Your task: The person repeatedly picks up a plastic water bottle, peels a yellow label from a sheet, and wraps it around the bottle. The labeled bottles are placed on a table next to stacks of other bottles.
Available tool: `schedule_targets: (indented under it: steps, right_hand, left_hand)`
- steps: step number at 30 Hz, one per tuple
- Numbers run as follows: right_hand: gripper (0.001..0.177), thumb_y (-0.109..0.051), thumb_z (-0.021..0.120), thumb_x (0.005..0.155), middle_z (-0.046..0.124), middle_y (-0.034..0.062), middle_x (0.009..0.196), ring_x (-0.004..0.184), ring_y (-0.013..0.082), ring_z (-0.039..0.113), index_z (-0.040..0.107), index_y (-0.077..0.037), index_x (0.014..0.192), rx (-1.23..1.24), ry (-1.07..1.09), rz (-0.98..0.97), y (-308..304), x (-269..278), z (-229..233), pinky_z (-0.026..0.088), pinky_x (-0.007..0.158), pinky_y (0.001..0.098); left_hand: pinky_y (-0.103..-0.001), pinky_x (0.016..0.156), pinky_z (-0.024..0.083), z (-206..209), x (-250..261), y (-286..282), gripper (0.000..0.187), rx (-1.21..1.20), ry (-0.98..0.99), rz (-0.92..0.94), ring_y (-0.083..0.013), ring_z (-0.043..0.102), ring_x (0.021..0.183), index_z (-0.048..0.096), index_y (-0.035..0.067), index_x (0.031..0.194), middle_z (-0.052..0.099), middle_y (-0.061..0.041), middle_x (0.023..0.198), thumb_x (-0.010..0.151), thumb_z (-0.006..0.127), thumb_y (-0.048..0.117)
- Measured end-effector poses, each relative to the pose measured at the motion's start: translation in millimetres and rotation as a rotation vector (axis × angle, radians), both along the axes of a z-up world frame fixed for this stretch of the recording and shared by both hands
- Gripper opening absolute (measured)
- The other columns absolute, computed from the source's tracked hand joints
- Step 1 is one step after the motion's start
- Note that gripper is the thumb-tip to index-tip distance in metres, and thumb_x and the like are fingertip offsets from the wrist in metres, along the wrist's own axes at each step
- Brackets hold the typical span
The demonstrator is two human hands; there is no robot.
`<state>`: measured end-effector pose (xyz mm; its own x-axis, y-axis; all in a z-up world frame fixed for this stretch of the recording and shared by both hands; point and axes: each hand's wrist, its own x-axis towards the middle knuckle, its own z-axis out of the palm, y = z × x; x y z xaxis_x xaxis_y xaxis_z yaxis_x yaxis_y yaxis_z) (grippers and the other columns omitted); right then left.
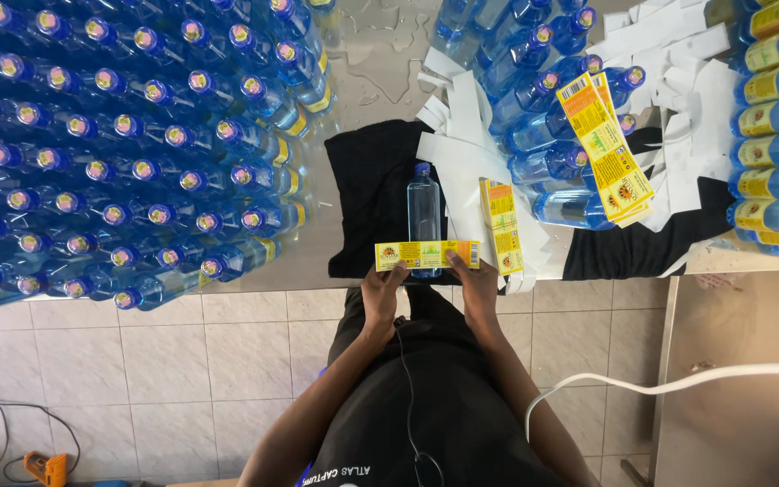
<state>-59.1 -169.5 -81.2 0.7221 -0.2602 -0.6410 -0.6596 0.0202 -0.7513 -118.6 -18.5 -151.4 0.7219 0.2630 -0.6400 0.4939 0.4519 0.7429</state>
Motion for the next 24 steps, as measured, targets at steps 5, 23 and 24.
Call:
schedule_targets:
  steps: [5,23,24]
  right_hand:
    - [0.053,-0.033,0.089,0.099,0.077,0.0277,0.113,0.107,0.0369,0.079,0.074,0.010,0.126,0.003,-0.009,0.013,-4,-3,-13,0.052,0.112,0.0556]
    - [0.054,-0.034,0.087,0.101,0.077,0.0272,0.111,0.111,0.0390,0.079,0.073,0.010,0.128,-0.057,0.008,0.046,-3,-5,-24,0.050,0.112,0.0559]
    - [0.054,-0.034,0.087,0.101,0.077,0.0272,0.111,0.111,0.0390,0.079,0.073,0.010,0.128,-0.058,0.009,0.047,-4,-5,-25,0.050,0.112,0.0559]
  left_hand:
    - [-0.056,0.111,0.054,-7,-1,-2,0.043,0.017,-0.010,0.015,-0.0240,0.073,0.115,0.068,-0.007,0.126,0.074,-0.019,0.114,0.101,0.085,0.024]
    - [-0.061,0.112,0.058,-22,-1,0,0.050,0.043,-0.035,-0.008,-0.0370,0.073,0.123,0.063,-0.010,0.136,0.073,-0.027,0.120,0.104,0.082,0.023]
    - [-0.061,0.112,0.058,-26,-1,-1,0.050,0.042,-0.033,-0.007,-0.0370,0.073,0.123,0.063,-0.010,0.136,0.073,-0.027,0.120,0.104,0.082,0.023]
